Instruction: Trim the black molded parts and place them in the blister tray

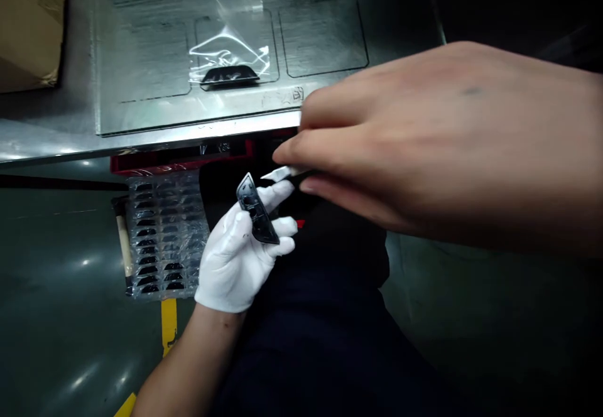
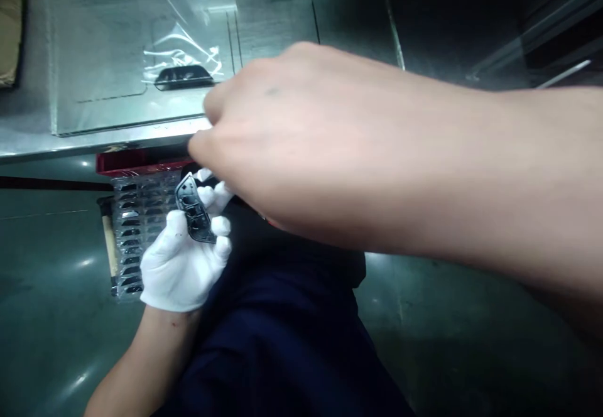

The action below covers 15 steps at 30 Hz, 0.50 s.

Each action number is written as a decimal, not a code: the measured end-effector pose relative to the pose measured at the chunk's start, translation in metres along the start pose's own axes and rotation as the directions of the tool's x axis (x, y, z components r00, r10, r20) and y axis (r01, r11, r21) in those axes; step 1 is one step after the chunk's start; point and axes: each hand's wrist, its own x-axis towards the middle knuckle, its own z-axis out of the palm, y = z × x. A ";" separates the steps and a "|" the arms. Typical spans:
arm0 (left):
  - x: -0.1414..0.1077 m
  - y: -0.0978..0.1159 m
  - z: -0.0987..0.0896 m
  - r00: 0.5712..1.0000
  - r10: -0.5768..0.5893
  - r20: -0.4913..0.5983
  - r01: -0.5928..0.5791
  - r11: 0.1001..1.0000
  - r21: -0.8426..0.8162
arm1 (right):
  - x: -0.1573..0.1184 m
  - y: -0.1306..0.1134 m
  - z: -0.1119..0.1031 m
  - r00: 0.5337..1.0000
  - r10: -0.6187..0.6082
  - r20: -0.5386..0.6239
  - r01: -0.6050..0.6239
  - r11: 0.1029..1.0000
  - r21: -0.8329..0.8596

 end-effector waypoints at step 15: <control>0.000 0.003 0.008 0.946 0.320 -0.050 -0.322 0.947 -0.020 | -0.012 -0.024 0.029 0.993 0.021 -0.119 0.020 0.944 0.328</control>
